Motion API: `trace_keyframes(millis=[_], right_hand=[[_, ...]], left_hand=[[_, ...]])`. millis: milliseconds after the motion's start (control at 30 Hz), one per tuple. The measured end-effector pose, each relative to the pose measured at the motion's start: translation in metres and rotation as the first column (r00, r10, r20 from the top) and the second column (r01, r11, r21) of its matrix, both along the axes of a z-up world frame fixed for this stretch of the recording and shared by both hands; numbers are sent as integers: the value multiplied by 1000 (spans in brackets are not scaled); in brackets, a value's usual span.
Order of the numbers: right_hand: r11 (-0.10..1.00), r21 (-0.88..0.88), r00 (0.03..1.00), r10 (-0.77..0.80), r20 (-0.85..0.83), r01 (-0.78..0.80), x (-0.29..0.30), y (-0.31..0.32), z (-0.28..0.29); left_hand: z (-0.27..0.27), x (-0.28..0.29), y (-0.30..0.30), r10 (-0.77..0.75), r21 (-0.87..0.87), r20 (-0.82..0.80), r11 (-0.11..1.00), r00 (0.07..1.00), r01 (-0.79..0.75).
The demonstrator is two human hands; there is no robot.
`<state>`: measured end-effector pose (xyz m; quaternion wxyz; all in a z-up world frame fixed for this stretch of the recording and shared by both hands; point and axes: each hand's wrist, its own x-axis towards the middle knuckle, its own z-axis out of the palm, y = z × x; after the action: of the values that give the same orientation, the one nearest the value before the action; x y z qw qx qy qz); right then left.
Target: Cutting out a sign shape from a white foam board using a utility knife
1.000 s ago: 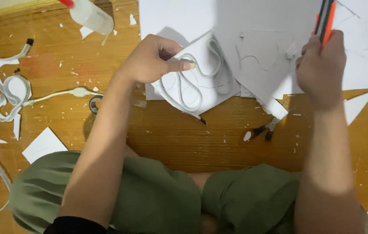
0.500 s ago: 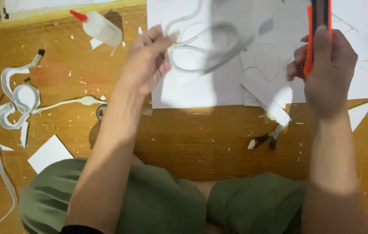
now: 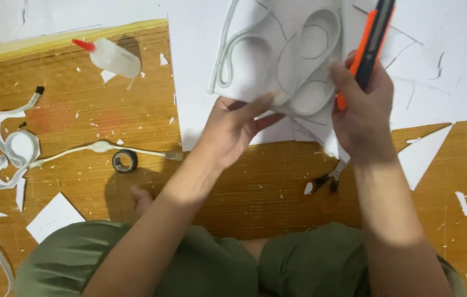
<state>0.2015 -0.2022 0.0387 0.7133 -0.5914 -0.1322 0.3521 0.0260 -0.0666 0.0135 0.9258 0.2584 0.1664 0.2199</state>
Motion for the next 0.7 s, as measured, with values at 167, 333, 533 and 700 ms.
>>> trace_keyframes(millis=[167,333,533,700], right_hand=[[970,182,987,161,18,-162,10,-12,10],[953,151,965,256,55,-262,19,-15,2],[952,-214,907,278,316,-218,5,-6,9],[976,-167,924,187,334,-137,-7,0,12]], left_hand=[[0,-16,23,-299,-50,505,926,810,373],[-5,-18,47,-218,-298,294,904,931,306],[40,-14,40,-261,-85,135,958,956,274],[-5,-13,41,-245,-142,507,922,826,361]])
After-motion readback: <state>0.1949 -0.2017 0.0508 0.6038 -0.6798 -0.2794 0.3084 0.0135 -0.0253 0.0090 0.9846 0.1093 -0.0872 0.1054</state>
